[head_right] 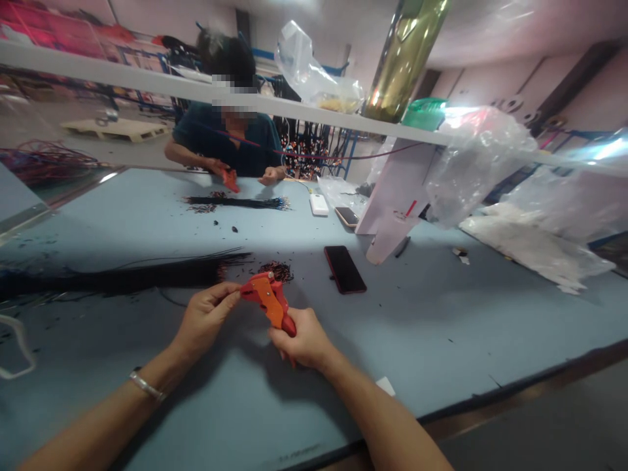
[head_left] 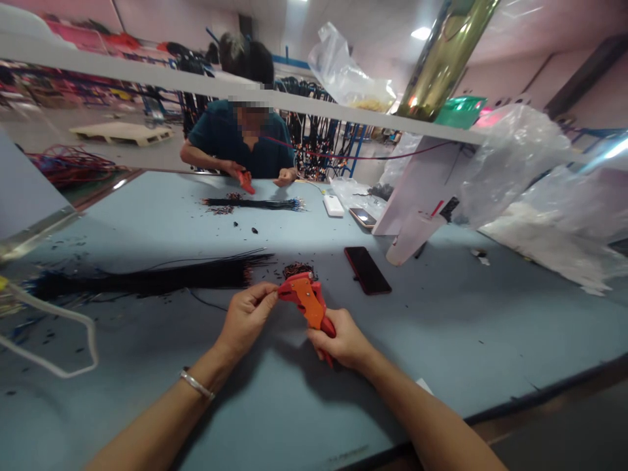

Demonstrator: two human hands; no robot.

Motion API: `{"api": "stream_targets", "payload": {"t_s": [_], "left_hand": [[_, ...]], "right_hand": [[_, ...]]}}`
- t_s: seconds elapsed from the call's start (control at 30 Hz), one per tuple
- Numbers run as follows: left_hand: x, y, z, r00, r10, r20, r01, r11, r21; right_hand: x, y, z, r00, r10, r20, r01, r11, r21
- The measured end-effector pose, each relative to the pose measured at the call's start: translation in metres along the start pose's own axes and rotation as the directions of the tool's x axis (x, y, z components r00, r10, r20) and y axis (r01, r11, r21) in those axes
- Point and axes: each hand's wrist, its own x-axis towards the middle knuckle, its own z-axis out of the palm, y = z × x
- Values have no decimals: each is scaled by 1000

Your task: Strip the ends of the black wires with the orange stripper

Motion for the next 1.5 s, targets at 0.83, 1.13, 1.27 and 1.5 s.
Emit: {"api": "stream_targets", "payload": {"t_s": [0.83, 1.13, 1.27, 1.5], "left_hand": [[2, -13, 1, 996, -39, -75, 44, 998, 55], [0, -11, 1, 995, 59, -79, -50, 993, 111], [-1, -11, 2, 982, 155, -109, -134, 975, 177], [-4, -14, 2, 941, 326, -93, -293, 921, 256]], "right_hand": [[2, 6, -4, 989, 38, 142, -116, 793, 598], [0, 6, -4, 963, -1, 268, -172, 765, 621], [0, 5, -5, 955, 0, 298, -198, 746, 636], [-2, 3, -4, 949, -20, 314, -190, 759, 622]]}}
